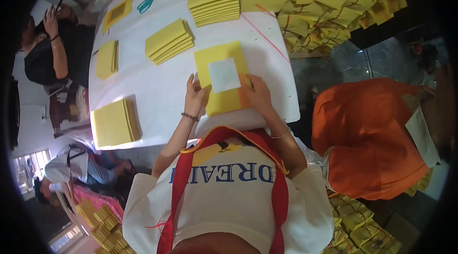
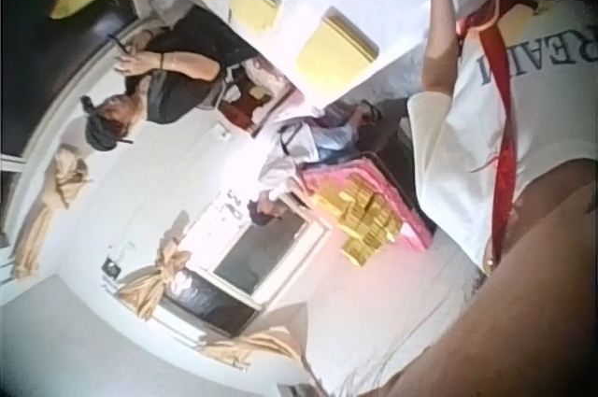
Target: Folding and stacking sheets of yellow joss paper with foil centers.
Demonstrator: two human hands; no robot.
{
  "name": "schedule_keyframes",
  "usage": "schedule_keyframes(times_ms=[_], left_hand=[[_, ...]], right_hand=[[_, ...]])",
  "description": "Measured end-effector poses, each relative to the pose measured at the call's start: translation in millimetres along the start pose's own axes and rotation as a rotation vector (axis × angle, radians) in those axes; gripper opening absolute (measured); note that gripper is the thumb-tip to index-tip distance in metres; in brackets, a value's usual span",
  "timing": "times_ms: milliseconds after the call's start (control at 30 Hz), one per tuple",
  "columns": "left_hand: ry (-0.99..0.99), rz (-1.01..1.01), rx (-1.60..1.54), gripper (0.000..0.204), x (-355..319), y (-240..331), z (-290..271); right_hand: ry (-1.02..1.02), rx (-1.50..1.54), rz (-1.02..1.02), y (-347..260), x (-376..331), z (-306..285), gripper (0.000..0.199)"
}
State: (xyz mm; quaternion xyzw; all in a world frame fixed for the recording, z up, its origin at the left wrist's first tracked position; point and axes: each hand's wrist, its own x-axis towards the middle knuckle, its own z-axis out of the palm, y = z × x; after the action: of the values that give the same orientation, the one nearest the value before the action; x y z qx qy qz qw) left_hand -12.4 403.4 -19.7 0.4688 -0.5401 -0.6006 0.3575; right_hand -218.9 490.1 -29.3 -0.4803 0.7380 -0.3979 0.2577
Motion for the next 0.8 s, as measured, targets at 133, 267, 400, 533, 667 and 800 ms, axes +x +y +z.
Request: schedule_keyframes(times_ms=[133, 267, 400, 533, 667, 800], left_hand=[[0.024, -0.016, -0.018, 0.067, 0, 8, -1], [0.099, 0.567, 0.717, 0.046, -8, 5, -10], [-0.368, 0.695, 0.904, 0.038, -31, 21, -10], [-0.461, 0.833, 1.017, 0.039, -38, 16, -7], [-0.510, 0.782, 0.889, 0.022, -24, 8, -12], [-0.495, 0.629, 0.660, 0.011, -13, 15, -11]], right_hand=[[0.001, -0.008, 0.108, -10, -1, -4, 0.033], [-0.003, 0.082, 0.037, -1, 0, -13, 0.031], [-0.019, -0.239, -0.307, -3, 5, -22, 0.025], [-0.129, -0.245, -0.259, 6, 10, -24, 0.021], [-0.050, -0.098, -0.283, 20, 13, -20, 0.018], [-0.047, 0.083, -0.241, 19, 16, -19, 0.016]])
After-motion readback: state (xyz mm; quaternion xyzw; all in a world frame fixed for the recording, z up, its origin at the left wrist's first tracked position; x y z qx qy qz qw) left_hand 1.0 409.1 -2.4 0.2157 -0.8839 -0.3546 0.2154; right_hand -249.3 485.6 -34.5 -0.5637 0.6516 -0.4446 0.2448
